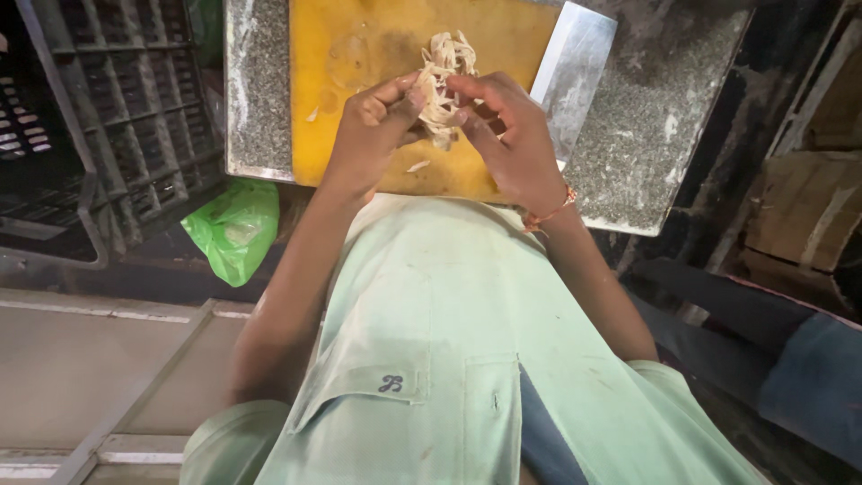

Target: The person shreds cooked chicken by hand on a yellow cutting board, occasionally using a cleaver to separate larger pieces.

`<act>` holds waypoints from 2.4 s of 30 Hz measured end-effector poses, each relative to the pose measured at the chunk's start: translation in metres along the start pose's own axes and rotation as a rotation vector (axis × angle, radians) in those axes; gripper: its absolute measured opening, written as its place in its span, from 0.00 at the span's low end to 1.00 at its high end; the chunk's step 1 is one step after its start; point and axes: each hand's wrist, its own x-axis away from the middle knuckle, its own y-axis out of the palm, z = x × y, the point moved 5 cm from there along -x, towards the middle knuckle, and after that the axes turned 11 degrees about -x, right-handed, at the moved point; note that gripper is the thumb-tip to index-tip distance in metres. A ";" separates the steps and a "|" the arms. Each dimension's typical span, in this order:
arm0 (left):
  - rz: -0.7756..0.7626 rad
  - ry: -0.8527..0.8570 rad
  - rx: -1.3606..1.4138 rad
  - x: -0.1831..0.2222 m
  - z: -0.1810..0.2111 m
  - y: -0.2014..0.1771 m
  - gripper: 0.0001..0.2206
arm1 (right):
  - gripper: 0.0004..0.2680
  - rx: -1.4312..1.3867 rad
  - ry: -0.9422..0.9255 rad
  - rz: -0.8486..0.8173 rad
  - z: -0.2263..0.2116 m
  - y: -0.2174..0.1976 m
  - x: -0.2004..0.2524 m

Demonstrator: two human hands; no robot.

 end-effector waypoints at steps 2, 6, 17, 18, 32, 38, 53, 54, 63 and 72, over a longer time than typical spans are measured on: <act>-0.016 -0.002 -0.011 0.001 0.003 0.001 0.18 | 0.11 -0.012 0.025 0.023 0.002 -0.001 0.000; 0.018 -0.007 -0.123 -0.001 -0.003 -0.004 0.17 | 0.07 0.044 0.042 0.057 0.010 -0.002 -0.002; 0.357 0.154 -1.285 0.037 0.002 -0.070 0.19 | 0.17 0.691 0.011 -0.051 0.050 -0.033 0.006; 0.336 0.116 -1.326 0.039 0.002 -0.072 0.21 | 0.19 0.732 0.062 -0.066 0.059 -0.033 0.006; 0.212 0.166 -0.707 0.004 -0.038 -0.036 0.11 | 0.12 0.568 0.163 0.057 0.064 -0.045 0.008; 0.213 0.215 -1.122 0.023 -0.014 -0.053 0.15 | 0.20 0.679 0.581 -0.134 0.076 -0.024 0.035; 0.185 0.101 -1.190 0.039 -0.041 -0.041 0.12 | 0.08 0.569 -0.012 0.119 0.061 -0.003 -0.005; 0.206 0.111 -1.162 0.035 -0.041 -0.037 0.11 | 0.10 0.617 0.028 0.094 0.064 0.001 -0.009; 0.384 0.248 -0.894 0.048 -0.025 -0.061 0.09 | 0.22 0.761 0.033 0.143 0.083 -0.048 0.001; 0.379 0.263 -0.927 0.038 -0.023 -0.070 0.08 | 0.08 0.581 -0.053 0.071 0.118 0.018 -0.003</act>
